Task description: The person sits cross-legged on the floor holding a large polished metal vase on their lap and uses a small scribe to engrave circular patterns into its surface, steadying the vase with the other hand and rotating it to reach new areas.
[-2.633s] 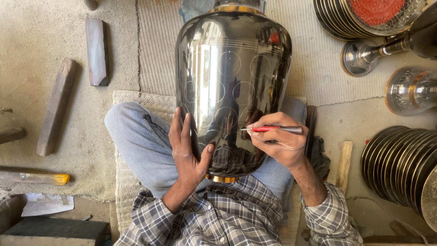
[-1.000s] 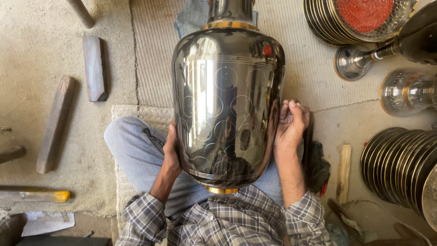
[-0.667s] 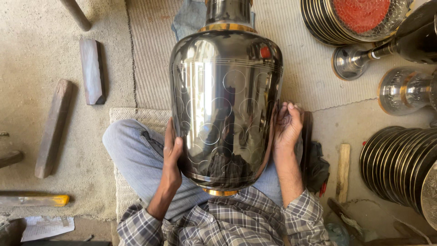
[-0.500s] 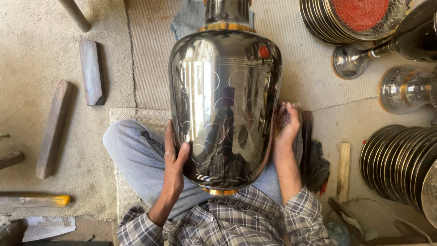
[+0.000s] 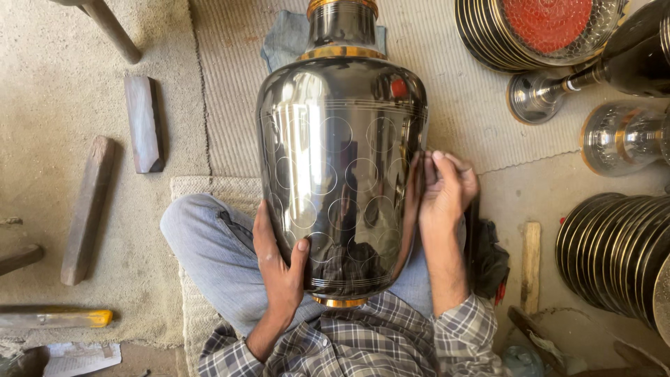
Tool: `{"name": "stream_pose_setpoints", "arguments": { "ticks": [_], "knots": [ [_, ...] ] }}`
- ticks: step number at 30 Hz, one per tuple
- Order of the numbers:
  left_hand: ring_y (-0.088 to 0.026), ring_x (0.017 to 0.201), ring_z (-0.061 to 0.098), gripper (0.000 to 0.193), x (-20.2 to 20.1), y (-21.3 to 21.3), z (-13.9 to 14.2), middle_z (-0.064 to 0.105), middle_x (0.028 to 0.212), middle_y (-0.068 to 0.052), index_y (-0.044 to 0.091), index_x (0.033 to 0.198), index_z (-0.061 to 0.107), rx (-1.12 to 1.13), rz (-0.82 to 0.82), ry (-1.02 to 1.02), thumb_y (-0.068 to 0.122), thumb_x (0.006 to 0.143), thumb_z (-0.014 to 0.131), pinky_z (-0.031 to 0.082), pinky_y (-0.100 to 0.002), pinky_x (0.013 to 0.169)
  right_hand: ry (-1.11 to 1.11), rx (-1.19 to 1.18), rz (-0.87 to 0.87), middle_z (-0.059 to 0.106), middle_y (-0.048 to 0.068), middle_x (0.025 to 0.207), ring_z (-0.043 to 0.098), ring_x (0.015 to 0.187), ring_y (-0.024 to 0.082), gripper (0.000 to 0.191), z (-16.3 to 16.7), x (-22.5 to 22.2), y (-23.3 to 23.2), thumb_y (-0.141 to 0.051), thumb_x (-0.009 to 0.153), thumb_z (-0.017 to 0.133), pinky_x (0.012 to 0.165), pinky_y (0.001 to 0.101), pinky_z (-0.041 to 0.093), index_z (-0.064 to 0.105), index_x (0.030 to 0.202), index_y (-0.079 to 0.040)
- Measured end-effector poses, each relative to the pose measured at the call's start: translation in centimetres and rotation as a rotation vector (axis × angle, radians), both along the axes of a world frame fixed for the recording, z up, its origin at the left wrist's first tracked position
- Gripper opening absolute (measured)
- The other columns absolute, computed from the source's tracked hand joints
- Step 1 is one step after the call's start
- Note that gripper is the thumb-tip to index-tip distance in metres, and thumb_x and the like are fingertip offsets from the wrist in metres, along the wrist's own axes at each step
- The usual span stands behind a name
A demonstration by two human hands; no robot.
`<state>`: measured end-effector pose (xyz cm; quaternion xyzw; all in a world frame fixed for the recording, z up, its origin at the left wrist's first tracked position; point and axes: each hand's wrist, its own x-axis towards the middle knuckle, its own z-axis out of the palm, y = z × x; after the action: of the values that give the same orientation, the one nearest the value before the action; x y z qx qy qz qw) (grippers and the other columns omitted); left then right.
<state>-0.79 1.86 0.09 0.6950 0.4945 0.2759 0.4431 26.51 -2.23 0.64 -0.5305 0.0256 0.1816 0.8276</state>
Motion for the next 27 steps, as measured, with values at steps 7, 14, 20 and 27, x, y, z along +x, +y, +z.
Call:
{"name": "stream_pose_setpoints", "arguments": {
  "ticks": [7,14,20,27],
  "knots": [
    [-0.042,0.154,0.033,0.089,0.1,0.0,-0.2,0.035,0.164,-0.027,0.0,0.163,0.026,-0.007,0.007,-0.014,0.05,0.098,0.059,0.026,-0.053,0.126,-0.8,-0.248,0.213,0.064,0.009,0.111,0.068,0.098,0.015,0.014,4.4,-2.7,4.6,0.014,0.094,0.078,0.088,0.0275,0.065,0.067,0.093,0.007],
    [-0.041,0.155,0.033,0.088,-0.2,-0.1,-0.1,0.035,0.164,-0.027,-0.001,0.163,0.026,0.0,0.002,-0.011,0.048,0.098,0.06,0.025,-0.052,0.127,-0.799,-0.3,0.162,0.062,0.007,0.112,0.068,0.098,0.013,0.014,4.3,-3.1,5.3,0.015,0.095,0.077,0.085,0.026,0.067,0.067,0.092,0.007],
    [-0.04,0.154,0.032,0.09,-0.4,-0.2,-0.4,0.033,0.164,-0.027,0.0,0.164,0.024,-0.025,-0.005,-0.037,0.049,0.098,0.06,0.026,-0.053,0.127,-0.812,-0.327,0.139,0.062,0.007,0.112,0.069,0.097,0.013,0.015,3.9,-3.2,5.3,0.014,0.094,0.079,0.083,0.0257,0.067,0.066,0.091,0.006],
    [-0.04,0.154,0.033,0.09,-0.4,-0.2,-1.0,0.034,0.163,-0.027,0.0,0.164,0.023,-0.024,-0.006,-0.035,0.051,0.099,0.058,0.029,-0.055,0.126,-0.904,-0.4,0.135,0.065,0.006,0.11,0.073,0.094,0.014,0.017,4.0,-2.9,5.2,0.012,0.093,0.081,0.079,0.0242,0.069,0.068,0.088,0.004]
  ]
}}
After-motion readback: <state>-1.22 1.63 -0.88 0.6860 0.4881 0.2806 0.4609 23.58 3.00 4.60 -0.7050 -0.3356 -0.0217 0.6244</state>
